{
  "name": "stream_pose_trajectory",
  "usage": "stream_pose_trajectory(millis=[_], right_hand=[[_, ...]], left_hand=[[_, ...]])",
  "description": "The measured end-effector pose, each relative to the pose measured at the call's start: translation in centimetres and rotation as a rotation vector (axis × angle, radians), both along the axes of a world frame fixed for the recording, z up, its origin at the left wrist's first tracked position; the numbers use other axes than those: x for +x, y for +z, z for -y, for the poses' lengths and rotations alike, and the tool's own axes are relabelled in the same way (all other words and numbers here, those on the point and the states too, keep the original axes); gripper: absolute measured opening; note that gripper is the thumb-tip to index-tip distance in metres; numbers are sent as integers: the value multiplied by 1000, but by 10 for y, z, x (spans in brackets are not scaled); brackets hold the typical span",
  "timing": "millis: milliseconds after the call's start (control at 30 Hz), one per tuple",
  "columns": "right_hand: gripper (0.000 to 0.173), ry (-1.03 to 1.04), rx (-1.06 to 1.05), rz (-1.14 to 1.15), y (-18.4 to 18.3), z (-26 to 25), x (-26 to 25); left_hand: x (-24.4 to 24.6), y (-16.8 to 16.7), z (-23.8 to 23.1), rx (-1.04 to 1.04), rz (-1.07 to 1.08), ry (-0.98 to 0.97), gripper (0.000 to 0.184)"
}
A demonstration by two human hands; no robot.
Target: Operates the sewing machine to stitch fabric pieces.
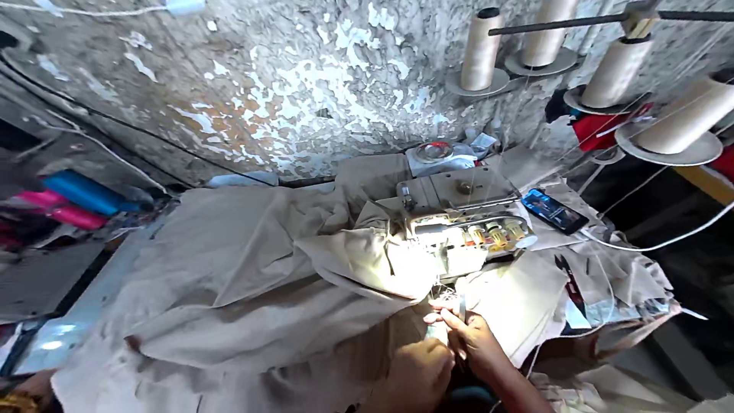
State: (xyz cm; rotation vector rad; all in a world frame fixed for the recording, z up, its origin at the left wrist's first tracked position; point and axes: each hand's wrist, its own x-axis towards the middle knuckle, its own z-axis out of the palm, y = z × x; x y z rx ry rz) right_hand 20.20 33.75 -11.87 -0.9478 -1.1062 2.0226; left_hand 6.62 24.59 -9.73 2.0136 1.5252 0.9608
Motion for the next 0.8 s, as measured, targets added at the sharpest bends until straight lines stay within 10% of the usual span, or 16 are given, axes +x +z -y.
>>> stream_pose_trajectory(millis=[133,433,800], right_hand=[[22,11,-16,-1,-5,9,4],[18,9,780,293,-21,25,31],[18,9,709,147,-24,56,81]], left_hand=[[7,-20,23,-10,29,-78,12],[-25,32,-26,226,-169,-102,26],[-65,46,-99,220,-654,-304,18]])
